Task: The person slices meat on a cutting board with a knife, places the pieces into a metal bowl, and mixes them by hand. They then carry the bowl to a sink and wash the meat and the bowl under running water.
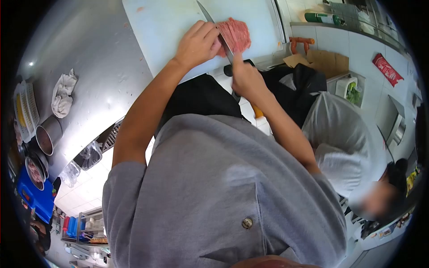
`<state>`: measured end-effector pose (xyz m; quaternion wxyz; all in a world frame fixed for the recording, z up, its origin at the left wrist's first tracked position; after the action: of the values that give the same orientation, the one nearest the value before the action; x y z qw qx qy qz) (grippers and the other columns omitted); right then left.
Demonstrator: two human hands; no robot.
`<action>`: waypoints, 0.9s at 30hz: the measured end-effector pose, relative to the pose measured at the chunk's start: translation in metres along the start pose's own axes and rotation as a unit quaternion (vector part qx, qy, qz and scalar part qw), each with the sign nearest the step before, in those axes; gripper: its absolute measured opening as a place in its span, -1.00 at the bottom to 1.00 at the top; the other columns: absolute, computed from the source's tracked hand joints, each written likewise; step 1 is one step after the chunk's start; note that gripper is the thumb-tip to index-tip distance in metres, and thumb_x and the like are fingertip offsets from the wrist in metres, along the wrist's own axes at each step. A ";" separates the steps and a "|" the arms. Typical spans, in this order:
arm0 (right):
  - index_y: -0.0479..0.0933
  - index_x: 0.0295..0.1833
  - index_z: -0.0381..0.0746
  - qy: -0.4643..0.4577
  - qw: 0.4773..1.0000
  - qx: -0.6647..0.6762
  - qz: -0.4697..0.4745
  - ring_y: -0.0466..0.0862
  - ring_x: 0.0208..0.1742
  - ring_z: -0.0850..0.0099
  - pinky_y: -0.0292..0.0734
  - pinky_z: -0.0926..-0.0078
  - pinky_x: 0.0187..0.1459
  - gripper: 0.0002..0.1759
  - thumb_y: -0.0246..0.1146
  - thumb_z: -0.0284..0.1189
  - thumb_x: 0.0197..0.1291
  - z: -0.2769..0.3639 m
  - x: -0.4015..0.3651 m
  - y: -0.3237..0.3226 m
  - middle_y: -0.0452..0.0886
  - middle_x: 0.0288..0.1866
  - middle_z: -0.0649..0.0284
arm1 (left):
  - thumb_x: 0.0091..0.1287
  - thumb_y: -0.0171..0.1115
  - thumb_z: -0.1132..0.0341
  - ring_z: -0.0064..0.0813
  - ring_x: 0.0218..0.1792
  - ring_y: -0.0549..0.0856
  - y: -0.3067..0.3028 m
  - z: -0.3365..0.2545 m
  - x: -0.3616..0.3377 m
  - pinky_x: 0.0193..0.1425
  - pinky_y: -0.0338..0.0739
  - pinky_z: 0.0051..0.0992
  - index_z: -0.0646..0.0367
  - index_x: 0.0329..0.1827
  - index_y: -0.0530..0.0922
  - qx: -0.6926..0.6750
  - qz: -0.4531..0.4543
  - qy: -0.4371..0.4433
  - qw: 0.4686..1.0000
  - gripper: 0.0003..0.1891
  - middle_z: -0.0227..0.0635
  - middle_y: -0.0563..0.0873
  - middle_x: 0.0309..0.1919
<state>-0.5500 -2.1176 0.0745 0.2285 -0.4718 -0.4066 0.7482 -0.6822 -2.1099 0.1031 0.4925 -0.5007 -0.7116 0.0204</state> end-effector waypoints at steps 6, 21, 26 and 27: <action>0.19 -0.03 -0.31 -0.020 0.998 0.017 -0.064 0.64 -0.21 -0.30 0.52 -0.21 -0.15 -0.60 0.20 -0.57 0.05 0.014 0.014 -0.004 0.62 -0.32 -0.27 | 0.02 0.27 0.56 -0.21 -0.23 0.62 -0.011 0.001 0.002 -0.13 0.58 -0.35 0.23 -0.26 0.56 -0.037 -0.003 -0.012 0.999 -0.80 -0.25 0.63 -0.24; 0.21 -0.01 -0.28 0.001 0.999 -0.047 0.017 0.67 -0.19 -0.24 0.55 -0.16 -0.16 -0.60 0.20 -0.57 0.06 0.018 -0.036 -0.034 0.64 -0.30 -0.22 | 0.02 0.22 0.52 -0.21 -0.20 0.57 -0.007 -0.005 0.000 -0.10 0.57 -0.32 0.24 -0.25 0.50 0.001 0.137 0.008 0.991 -0.79 -0.24 0.57 -0.21; 0.20 -0.02 -0.31 0.016 0.999 -0.026 0.033 0.67 -0.20 -0.24 0.56 -0.16 -0.17 -0.57 0.23 -0.58 0.03 0.013 -0.023 -0.012 0.64 -0.32 -0.22 | 0.03 0.22 0.51 -0.21 -0.19 0.57 -0.006 -0.004 -0.001 -0.09 0.57 -0.32 0.25 -0.21 0.52 0.004 0.133 -0.009 0.991 -0.77 -0.24 0.58 -0.22; 0.20 -0.02 -0.32 -0.001 1.000 -0.021 0.003 0.67 -0.19 -0.24 0.56 -0.15 -0.15 -0.56 0.25 -0.59 0.02 0.014 -0.007 -0.003 0.64 -0.32 -0.22 | 0.03 0.22 0.52 -0.21 -0.19 0.58 -0.005 -0.002 -0.001 -0.08 0.57 -0.32 0.25 -0.18 0.53 0.006 0.129 -0.010 0.992 -0.75 -0.24 0.58 -0.21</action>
<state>-0.5592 -2.1268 0.0839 0.2153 -0.4768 -0.4211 0.7409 -0.6837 -2.1137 0.1063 0.4815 -0.5853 -0.6457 0.0930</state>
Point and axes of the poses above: each hand's wrist, its own x-axis towards the middle knuckle, its own y-axis out of the palm, z = x × y, the point moved 10 cm from there along x, towards the middle knuckle
